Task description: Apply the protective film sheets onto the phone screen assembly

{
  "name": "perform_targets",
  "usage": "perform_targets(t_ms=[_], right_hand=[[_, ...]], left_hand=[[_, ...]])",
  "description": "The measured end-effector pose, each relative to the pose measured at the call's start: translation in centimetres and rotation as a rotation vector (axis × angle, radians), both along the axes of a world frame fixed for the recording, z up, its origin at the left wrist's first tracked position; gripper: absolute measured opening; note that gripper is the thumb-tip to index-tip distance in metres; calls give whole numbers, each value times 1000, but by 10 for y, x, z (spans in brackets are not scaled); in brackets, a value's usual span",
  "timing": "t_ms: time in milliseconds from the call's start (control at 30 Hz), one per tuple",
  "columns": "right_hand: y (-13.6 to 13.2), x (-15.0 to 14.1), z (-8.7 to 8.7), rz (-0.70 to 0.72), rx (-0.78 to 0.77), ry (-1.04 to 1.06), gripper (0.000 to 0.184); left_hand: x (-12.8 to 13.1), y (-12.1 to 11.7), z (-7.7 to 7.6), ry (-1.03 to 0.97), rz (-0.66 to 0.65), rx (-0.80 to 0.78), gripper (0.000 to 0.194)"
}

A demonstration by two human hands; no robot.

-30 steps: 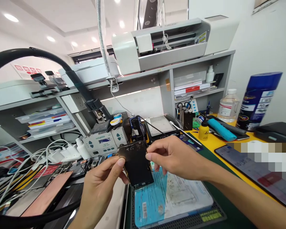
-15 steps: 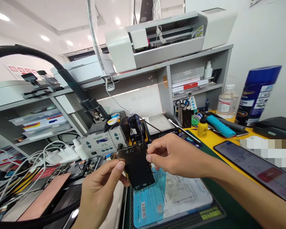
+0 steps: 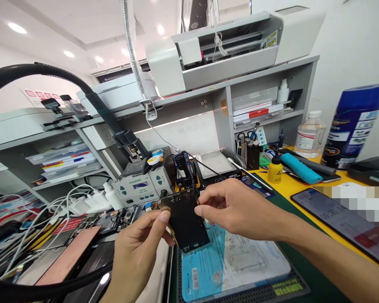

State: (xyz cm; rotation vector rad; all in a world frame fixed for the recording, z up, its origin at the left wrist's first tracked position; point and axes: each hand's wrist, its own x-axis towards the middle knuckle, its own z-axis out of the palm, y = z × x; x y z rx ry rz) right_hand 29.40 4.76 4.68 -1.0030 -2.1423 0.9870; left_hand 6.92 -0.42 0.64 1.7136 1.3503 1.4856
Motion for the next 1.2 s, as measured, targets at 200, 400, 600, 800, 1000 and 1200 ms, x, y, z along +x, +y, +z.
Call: perform_targets(t_ms=[200, 400, 600, 800, 1000, 1200], right_hand=[[-1, -3, -1, -14, -80, 50, 21], [0, -4, -4, 33, -217, 130, 22], [9, -3, -12, 84, -287, 193, 24], [11, 0, -13, 117, -325, 193, 25], [8, -1, -9, 78, -332, 168, 28], [6, -4, -2, 14, -322, 142, 29]], left_hand=[[6, -2, 5, -138, 0, -102, 29], [11, -5, 9, -231, -33, -193, 36], [12, -3, 9, -330, -99, -238, 29], [7, 1, 7, -307, -146, -252, 33], [4, 1, 4, -295, -174, -255, 33], [3, 2, 3, -335, -214, -293, 31]])
